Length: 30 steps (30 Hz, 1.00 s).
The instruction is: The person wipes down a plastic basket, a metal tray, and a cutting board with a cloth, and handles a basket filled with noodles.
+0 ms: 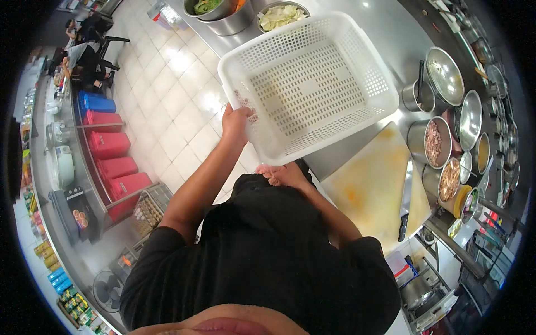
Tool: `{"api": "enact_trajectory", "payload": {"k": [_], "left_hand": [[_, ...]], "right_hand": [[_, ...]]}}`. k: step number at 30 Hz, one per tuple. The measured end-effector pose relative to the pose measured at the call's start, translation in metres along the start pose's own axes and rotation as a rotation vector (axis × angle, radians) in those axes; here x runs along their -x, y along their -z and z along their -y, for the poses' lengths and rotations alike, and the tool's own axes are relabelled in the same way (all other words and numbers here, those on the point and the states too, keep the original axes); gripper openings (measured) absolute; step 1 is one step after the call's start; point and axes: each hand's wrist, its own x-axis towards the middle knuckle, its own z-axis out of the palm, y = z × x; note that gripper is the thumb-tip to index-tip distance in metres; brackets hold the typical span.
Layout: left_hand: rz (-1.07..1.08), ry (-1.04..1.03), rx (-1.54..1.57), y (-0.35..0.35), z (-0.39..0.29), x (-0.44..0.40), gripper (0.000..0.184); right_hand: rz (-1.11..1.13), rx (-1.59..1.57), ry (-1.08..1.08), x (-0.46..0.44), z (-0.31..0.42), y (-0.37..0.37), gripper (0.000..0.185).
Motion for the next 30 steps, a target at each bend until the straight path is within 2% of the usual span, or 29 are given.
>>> {"api": "enact_trajectory", "payload": {"k": [1, 5, 8, 10, 12, 14, 15, 17, 19, 22, 24, 25, 27, 28, 30], "left_hand": [[-0.019, -0.006, 0.000, -0.002, 0.000, -0.005, 0.050], [-0.056, -0.006, -0.001, -0.020, 0.000, -0.026, 0.051], [-0.080, -0.027, 0.003, -0.040, -0.009, -0.040, 0.050], [-0.071, -0.051, 0.059, -0.052, -0.012, -0.052, 0.050], [-0.061, -0.061, 0.091, -0.064, -0.015, -0.064, 0.050], [-0.048, -0.066, 0.120, -0.075, -0.015, -0.071, 0.051], [-0.039, -0.065, 0.135, -0.082, -0.016, -0.070, 0.051], [-0.019, -0.090, 0.140, -0.091, -0.013, -0.070, 0.053], [0.001, -0.127, 0.121, -0.093, -0.002, -0.071, 0.055], [0.074, -0.171, 0.116, -0.097, 0.001, -0.064, 0.060], [0.155, -0.180, 0.126, -0.091, 0.004, -0.068, 0.062], [0.186, -0.179, 0.132, -0.084, 0.007, -0.069, 0.063], [0.088, -0.141, 0.090, -0.064, 0.008, -0.067, 0.067], [0.037, -0.127, 0.069, -0.049, 0.011, -0.065, 0.069], [0.071, -0.153, 0.083, -0.010, 0.023, -0.057, 0.070]], "right_hand": [[0.027, -0.002, 0.001, 0.000, 0.000, 0.004, 0.030], [-0.151, 0.257, 0.139, -0.027, -0.049, 0.051, 0.047], [-0.156, 0.369, 0.126, -0.029, -0.043, 0.056, 0.055], [-0.230, 0.464, 0.063, -0.013, -0.008, 0.035, 0.056], [-0.198, 0.315, -0.054, -0.009, -0.001, 0.033, 0.052], [0.016, 0.000, -0.158, -0.020, -0.018, 0.053, 0.046], [0.211, -0.241, -0.200, -0.042, -0.047, 0.083, 0.043], [0.127, -0.289, -0.117, -0.052, -0.061, 0.085, 0.041], [-0.427, 0.113, 0.102, -0.041, -0.046, 0.043, 0.054], [-0.212, -0.325, -0.044, -0.050, -0.067, 0.062, 0.070], [-0.343, -0.561, -0.105, -0.083, -0.116, 0.100, 0.080], [-0.551, -0.642, -0.127, -0.102, -0.155, 0.121, 0.086], [-0.499, -0.597, -0.240, -0.080, -0.133, 0.112, 0.093], [-0.531, -0.637, -0.205, -0.087, -0.155, 0.129, 0.093], [-0.557, -0.717, -0.091, -0.096, -0.189, 0.159, 0.092]]}}
